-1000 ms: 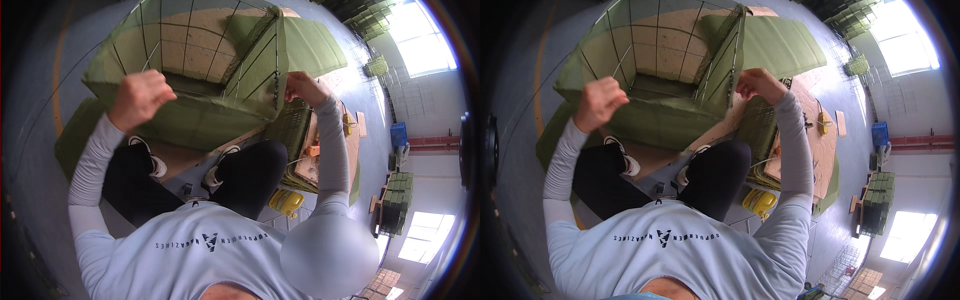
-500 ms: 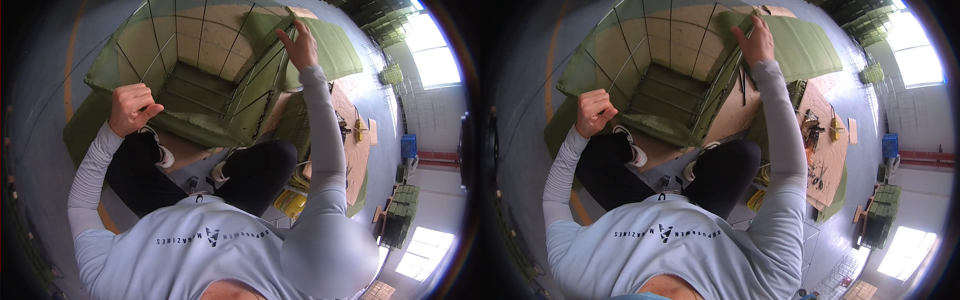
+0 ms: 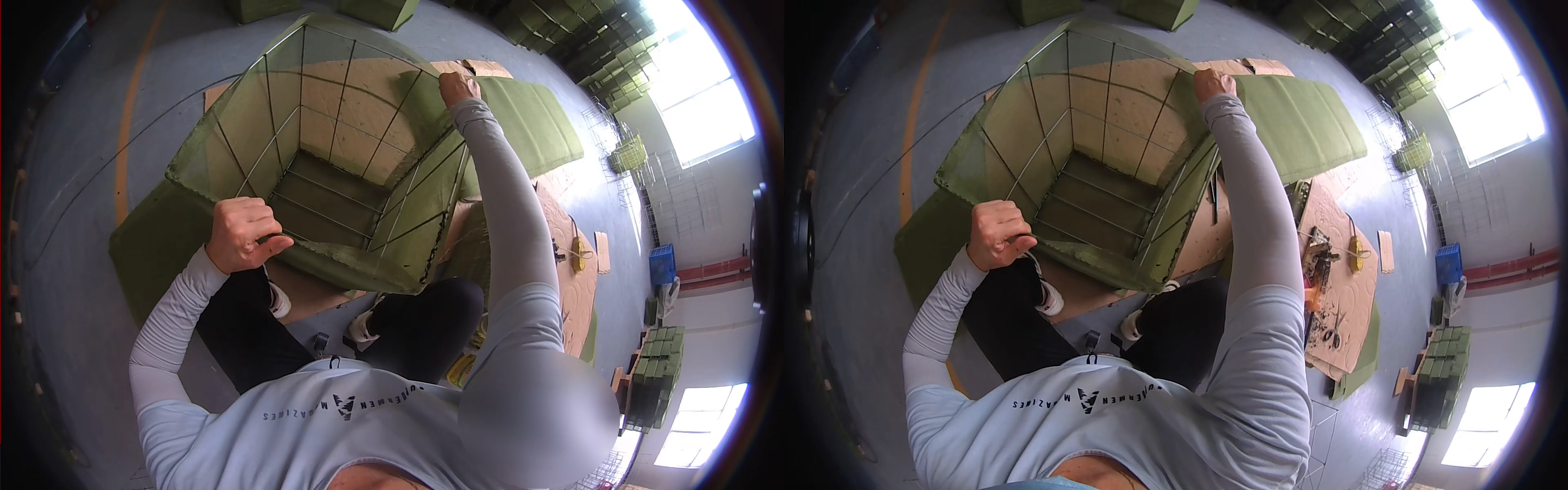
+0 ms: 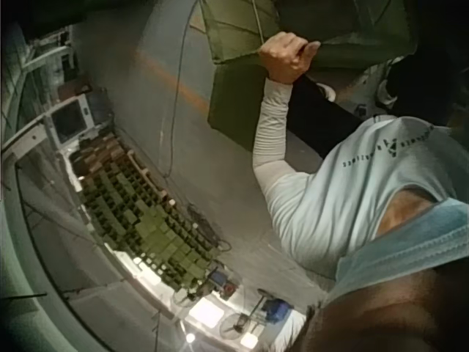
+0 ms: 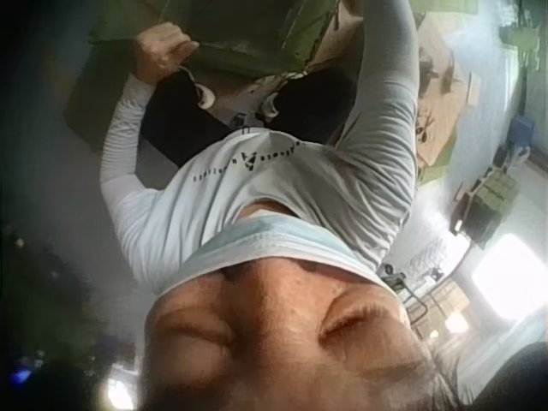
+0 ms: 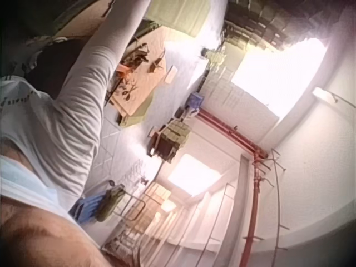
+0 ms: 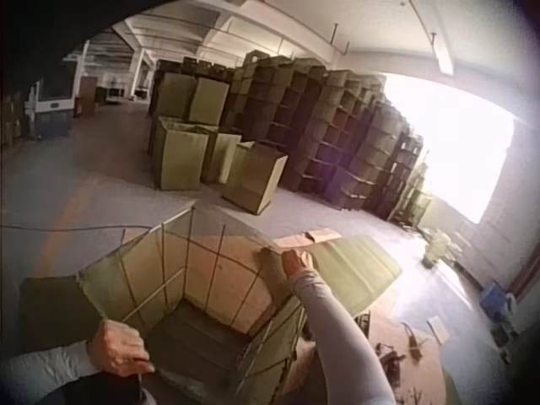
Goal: Assembling storage bins by gluing green fabric/foam panels to a metal wire frame.
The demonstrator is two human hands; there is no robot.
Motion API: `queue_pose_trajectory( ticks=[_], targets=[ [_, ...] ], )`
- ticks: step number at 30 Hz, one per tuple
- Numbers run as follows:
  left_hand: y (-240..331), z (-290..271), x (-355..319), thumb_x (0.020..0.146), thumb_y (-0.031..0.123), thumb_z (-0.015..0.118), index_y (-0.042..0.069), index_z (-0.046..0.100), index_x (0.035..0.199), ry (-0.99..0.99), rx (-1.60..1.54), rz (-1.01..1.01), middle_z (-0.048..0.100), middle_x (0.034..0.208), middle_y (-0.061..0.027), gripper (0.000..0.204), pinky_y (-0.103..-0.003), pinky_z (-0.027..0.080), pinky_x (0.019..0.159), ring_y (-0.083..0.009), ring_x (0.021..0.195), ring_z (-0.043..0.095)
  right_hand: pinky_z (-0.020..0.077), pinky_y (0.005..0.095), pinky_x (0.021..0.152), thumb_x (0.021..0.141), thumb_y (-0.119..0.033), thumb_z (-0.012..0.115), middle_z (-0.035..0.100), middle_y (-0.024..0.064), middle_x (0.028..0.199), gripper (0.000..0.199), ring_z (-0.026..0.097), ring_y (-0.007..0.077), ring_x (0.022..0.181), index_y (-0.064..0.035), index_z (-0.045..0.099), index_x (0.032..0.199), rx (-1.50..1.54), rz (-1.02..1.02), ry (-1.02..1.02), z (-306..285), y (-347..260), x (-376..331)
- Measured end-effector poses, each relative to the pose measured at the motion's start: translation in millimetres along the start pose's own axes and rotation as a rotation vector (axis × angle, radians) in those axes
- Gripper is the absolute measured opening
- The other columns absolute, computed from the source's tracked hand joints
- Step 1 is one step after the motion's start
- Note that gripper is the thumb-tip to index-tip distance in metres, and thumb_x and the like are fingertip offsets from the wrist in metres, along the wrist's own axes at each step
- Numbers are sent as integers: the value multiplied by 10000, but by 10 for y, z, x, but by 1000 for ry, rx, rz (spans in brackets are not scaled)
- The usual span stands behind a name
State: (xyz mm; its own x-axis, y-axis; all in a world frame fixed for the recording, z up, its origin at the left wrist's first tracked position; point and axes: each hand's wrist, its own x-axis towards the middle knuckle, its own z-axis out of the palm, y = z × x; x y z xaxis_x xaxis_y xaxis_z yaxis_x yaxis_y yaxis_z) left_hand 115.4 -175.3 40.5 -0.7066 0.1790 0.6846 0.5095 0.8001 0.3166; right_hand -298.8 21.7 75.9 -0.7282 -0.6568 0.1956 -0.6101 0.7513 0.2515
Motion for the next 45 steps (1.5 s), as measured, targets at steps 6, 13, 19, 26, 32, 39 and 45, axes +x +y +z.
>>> queue_pose_trajectory(
  ticks=[6, 13, 19, 26, 32, 39, 45],
  targets=[
    [-102, 47, 40, 797, 372, 734, 97, 535, 565, 28, -33, 79, 449, 529, -20, 411, -344, 362, 443, -218, 487, 501, 552, 436, 711, 835, -128, 556, 702, 169, 860, 161, 698, 329, 855, -85, 711, 821, -237, -202, 159, 30, 96, -30],
    [-1089, -73, 333, 947, 359, 531, 52, 538, 638, 13, -99, 86, 473, 582, -82, 436, -356, 373, 490, -261, 540, 513, 526, 448, 756, 864, -168, 559, 694, 176, 880, 156, 687, 348, 856, -93, 696, 849, -333, -96, -104, -213, 494, -740],
    [-1103, -172, 449, 1012, 320, 466, -28, 634, 914, 184, -59, -180, 665, 921, -107, 399, -279, 480, 758, -200, 858, 641, 521, 405, 742, 907, -62, 579, 693, 147, 997, 131, 662, 324, 934, -21, 661, 1000, 500, -136, 493, -750, -82, -2045],
    [477, -104, -598, 760, 114, 753, 65, 696, 820, 15, 237, 329, 675, 954, -61, 97, -345, 536, 823, -192, 921, 636, 533, 448, 922, 742, -32, 698, 664, 193, 1057, 288, 642, 352, 1070, 50, 679, 1018, 664, -824, 513, -717, -1261, -3189],
    [630, 163, -417, 755, 128, 778, 56, 729, 950, 83, 214, 344, 676, 974, -33, 214, -319, 532, 874, -176, 943, 629, 544, 436, 882, 650, -62, 678, 616, 179, 1089, 434, 624, 330, 1037, 67, 659, 1064, 709, -740, 562, -504, -1444, -2967],
    [766, 227, -357, 771, 153, 759, 37, 701, 943, 58, 343, 227, 640, 952, -35, 216, -362, 486, 865, -181, 847, 590, 540, 394, 781, 634, -68, 661, 593, 141, 954, 397, 622, 295, 915, 49, 648, 1013, 837, -757, 354, -645, -1392, -2769],
    [981, 84, -85, 653, 115, 774, -16, 660, 853, -262, 264, 1, 571, 846, -77, 265, -410, 471, 857, -246, 832, 537, 518, 375, 697, 769, -59, 672, 649, 102, 848, 158, 627, 280, 840, 8, 645, 910, 1036, -739, -36, -859, -1304, -2561]
  ],
)
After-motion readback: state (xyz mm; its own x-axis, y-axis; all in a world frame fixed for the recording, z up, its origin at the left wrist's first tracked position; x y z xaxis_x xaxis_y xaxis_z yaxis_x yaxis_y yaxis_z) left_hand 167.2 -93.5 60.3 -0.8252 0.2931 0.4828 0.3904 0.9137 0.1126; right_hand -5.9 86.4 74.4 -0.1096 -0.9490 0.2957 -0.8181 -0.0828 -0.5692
